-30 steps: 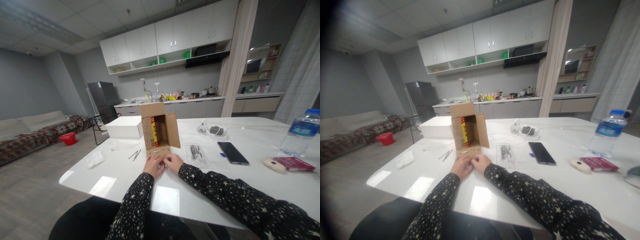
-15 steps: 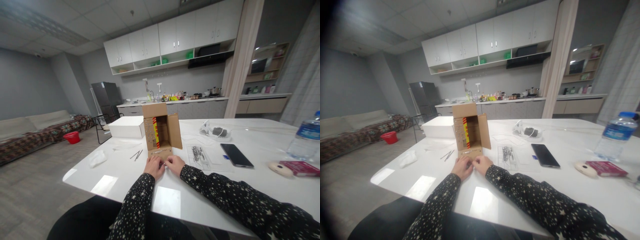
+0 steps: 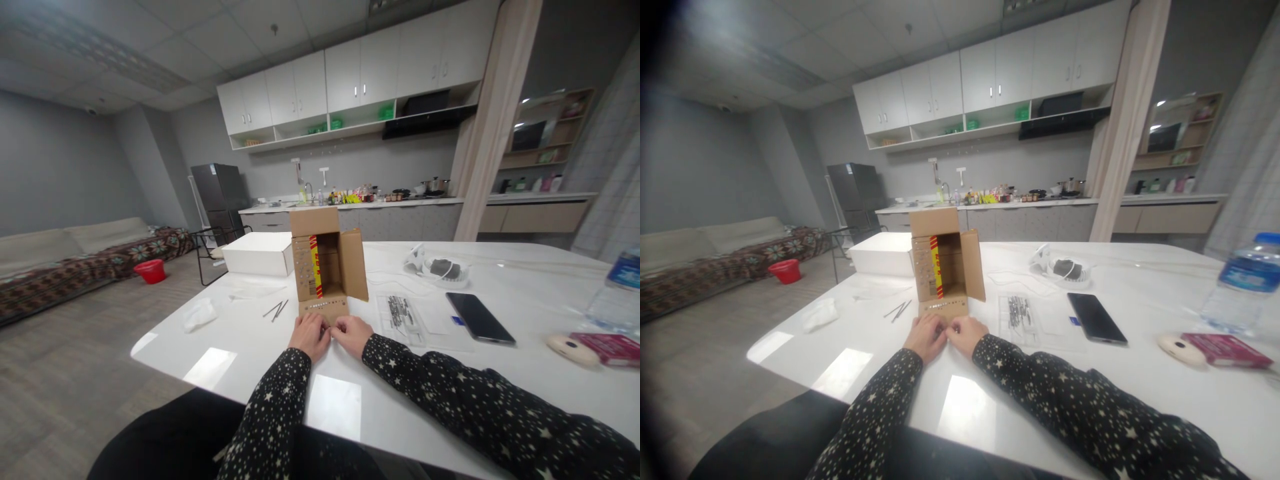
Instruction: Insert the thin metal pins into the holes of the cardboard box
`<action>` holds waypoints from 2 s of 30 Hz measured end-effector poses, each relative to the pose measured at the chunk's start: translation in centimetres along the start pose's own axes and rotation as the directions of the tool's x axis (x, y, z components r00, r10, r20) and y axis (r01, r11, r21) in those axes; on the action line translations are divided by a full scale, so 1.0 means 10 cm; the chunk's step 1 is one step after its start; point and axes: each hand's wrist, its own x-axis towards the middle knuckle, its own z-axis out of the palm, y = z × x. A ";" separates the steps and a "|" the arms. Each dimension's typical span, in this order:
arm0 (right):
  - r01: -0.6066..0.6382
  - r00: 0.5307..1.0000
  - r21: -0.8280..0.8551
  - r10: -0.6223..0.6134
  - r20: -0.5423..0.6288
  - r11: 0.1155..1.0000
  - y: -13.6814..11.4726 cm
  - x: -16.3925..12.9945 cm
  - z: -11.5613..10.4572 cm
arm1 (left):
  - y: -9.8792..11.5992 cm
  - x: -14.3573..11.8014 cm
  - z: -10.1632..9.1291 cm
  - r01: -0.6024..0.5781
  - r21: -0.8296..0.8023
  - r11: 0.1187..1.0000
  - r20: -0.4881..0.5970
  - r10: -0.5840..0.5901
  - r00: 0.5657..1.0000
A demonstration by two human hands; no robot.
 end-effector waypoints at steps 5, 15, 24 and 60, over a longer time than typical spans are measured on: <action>0.010 1.000 -0.052 -0.010 0.011 0.999 0.00 -0.01 0.00 | 0.00 -0.01 0.01 0.007 -0.001 1.000 -0.048 -0.007 0.999; 0.072 0.997 -0.193 -0.067 0.035 0.979 -0.04 -0.08 0.02 | -0.17 0.01 0.07 0.014 -0.088 0.996 -0.256 -0.037 0.966; 0.104 0.994 -0.268 -0.093 0.052 0.958 -0.06 -0.11 0.03 | -0.19 -0.01 -0.01 -0.017 -0.165 0.986 -0.444 -0.059 0.894; 0.156 0.987 -0.337 -0.156 0.028 0.928 -0.13 -0.19 0.01 | -0.16 0.01 -0.03 -0.072 -0.207 0.976 -0.533 -0.050 0.844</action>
